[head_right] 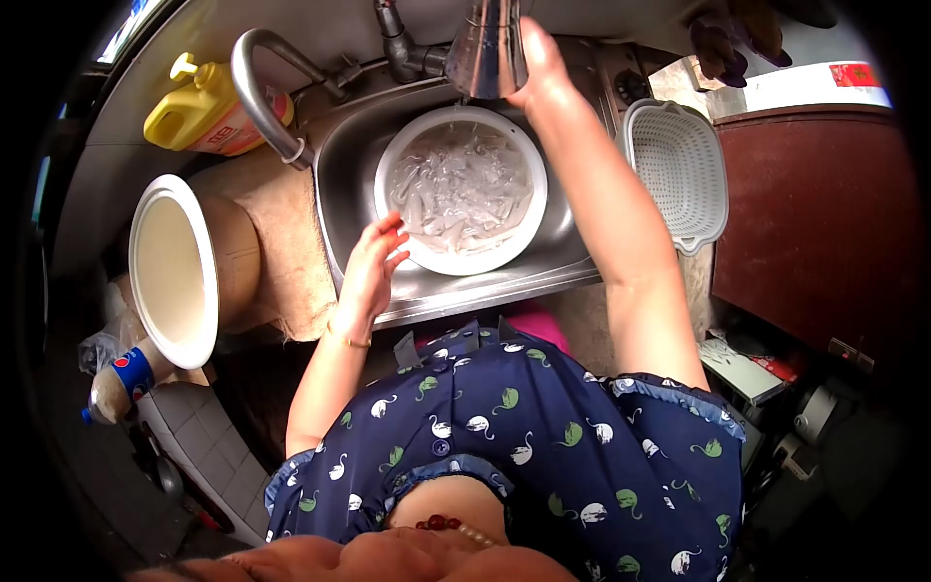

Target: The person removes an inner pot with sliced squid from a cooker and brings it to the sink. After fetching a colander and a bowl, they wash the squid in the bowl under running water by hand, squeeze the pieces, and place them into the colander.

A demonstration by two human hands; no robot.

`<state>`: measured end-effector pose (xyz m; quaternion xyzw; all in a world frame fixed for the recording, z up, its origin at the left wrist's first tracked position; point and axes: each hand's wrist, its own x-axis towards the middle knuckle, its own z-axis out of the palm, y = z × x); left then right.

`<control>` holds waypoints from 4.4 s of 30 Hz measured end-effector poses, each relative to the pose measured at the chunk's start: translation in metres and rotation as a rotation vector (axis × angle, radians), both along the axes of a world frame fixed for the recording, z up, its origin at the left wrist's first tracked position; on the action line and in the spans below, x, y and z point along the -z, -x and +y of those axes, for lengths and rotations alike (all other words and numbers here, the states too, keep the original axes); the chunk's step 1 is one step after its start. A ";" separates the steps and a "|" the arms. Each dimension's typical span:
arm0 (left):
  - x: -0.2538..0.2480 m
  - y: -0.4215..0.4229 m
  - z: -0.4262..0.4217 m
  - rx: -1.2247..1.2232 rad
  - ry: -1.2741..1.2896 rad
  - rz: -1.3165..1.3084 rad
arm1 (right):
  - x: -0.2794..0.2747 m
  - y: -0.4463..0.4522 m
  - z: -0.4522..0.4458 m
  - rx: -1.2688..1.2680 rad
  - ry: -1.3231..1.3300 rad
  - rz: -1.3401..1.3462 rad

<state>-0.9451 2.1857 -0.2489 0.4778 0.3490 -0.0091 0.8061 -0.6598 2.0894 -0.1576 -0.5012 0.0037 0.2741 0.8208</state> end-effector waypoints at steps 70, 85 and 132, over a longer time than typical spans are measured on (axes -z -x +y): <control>0.010 -0.103 -0.073 -0.353 -0.274 -0.394 | 0.081 0.137 -0.037 0.119 0.503 -0.836; -0.087 -0.122 -0.134 -0.214 -0.822 -0.477 | -0.003 0.116 -0.097 0.303 0.374 -1.020; 0.146 -0.187 0.037 0.632 -1.115 0.057 | 0.183 0.028 -0.009 -0.670 1.253 -0.905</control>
